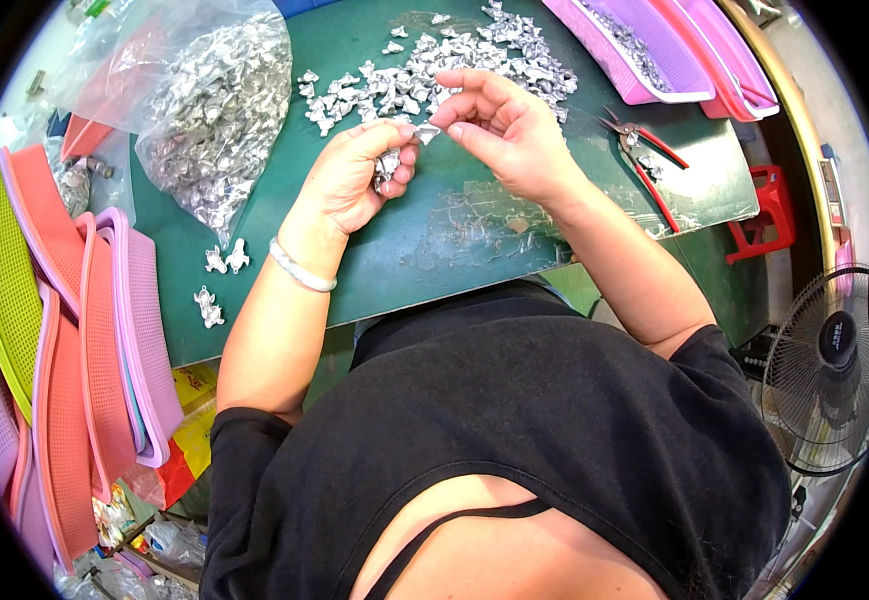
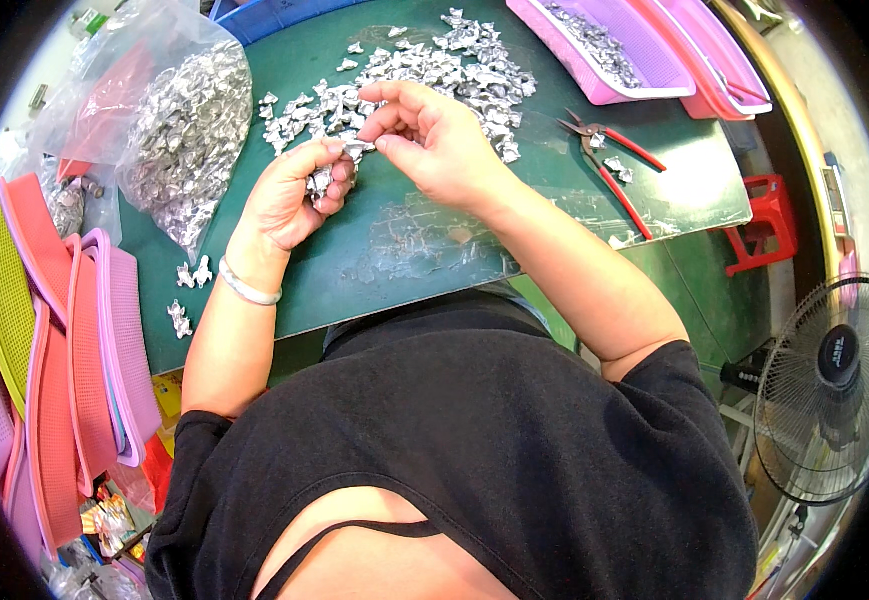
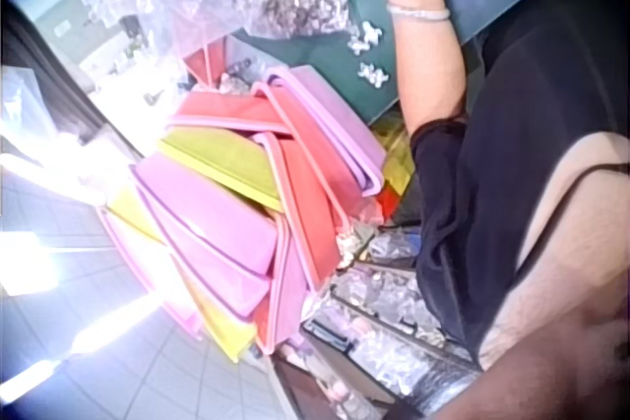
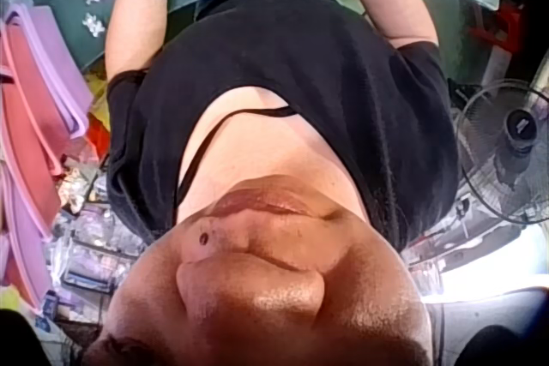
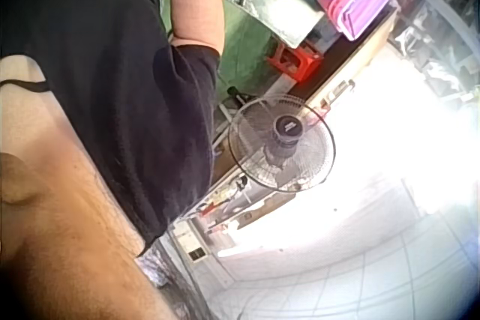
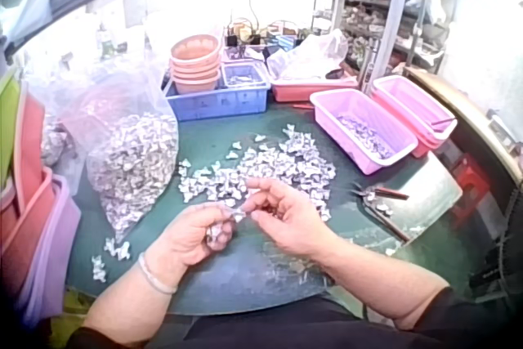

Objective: The person repeatedly picks small silver metal pieces from a green table and joins them by hand. The person handles the pieces one at a time, connecting them and placing the assembled units back on the table. No tools are used; the work is performed entirely by hand.

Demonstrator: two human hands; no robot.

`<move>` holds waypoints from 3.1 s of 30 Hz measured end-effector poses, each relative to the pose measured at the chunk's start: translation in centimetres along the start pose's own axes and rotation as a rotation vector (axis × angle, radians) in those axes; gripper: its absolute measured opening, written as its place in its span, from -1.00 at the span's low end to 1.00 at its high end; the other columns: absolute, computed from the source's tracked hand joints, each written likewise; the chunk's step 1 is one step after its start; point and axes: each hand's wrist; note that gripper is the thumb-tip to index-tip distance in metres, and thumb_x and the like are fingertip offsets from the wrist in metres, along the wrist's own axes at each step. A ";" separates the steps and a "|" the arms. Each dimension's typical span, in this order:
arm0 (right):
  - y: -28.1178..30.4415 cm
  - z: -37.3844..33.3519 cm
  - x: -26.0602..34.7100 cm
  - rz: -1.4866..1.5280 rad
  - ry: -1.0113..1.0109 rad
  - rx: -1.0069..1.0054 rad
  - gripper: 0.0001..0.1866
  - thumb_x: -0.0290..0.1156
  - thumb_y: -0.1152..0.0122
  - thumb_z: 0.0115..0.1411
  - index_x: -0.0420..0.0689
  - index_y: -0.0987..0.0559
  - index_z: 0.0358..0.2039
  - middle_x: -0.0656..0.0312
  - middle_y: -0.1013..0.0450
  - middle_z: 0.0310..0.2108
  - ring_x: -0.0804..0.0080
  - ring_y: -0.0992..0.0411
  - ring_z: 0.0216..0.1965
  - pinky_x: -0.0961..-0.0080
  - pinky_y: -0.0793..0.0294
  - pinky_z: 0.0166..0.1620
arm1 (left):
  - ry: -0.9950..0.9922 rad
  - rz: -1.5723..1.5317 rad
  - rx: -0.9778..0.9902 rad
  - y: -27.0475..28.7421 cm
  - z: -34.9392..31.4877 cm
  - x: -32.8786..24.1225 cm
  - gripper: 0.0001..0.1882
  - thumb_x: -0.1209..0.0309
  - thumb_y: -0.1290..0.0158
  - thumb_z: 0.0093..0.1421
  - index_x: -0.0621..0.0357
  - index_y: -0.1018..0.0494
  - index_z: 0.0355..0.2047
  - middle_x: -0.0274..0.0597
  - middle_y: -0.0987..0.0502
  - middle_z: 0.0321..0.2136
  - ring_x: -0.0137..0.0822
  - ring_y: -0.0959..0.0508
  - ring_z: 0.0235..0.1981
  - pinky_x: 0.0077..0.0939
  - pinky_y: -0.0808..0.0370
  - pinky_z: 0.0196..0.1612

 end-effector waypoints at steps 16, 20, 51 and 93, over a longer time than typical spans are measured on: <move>-1.6 2.2 -2.5 -0.864 0.327 0.081 -0.57 -0.59 -0.10 -0.08 -0.15 -0.39 -0.12 0.14 -0.43 -0.44 0.18 -0.40 -0.36 0.38 -0.39 -0.25 | -0.190 -0.340 0.021 1.3 0.5 -0.9 -0.86 0.41 0.01 0.06 0.23 -0.42 -0.41 -0.17 -0.46 -0.55 -0.28 -0.45 -0.53 -0.61 -0.37 -0.61; -1.4 2.1 -1.8 -0.741 0.238 0.043 -0.62 -0.61 -0.08 -0.06 -0.13 -0.42 -0.15 0.19 -0.44 -0.49 0.28 -0.42 -0.37 0.43 -0.40 -0.29 | -0.200 -0.264 -0.038 1.2 0.5 -1.0 -0.89 0.45 0.00 0.05 0.23 -0.40 -0.42 -0.21 -0.43 -0.59 -0.30 -0.45 -0.53 -0.63 -0.36 -0.62; 0.0 1.3 -0.4 0.047 -0.195 -0.013 -0.59 -0.53 -0.12 0.05 -0.22 -0.35 -0.04 0.34 -0.43 -0.46 0.65 -0.33 -0.45 0.72 -0.31 -0.34 | 0.138 -0.046 0.014 0.4 0.1 -0.4 -0.81 0.36 0.05 0.12 0.27 -0.39 -0.49 -0.28 -0.40 -0.64 -0.50 -0.36 -0.70 -0.79 -0.20 -0.75; 0.1 0.9 -1.0 -0.198 0.029 -0.001 -0.53 -0.62 -0.08 0.05 -0.16 -0.29 0.01 0.31 -0.41 -0.42 0.65 -0.36 -0.34 0.68 -0.32 -0.21 | -0.022 0.062 -0.033 0.0 0.3 0.2 -0.81 0.33 0.07 0.14 0.22 -0.39 -0.44 -0.23 -0.43 -0.59 -0.43 -0.41 -0.62 -0.71 -0.27 -0.70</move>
Point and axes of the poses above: each hand's wrist, its own z-axis towards the middle knuckle, its own y-axis out of the back of the hand, x = y × z
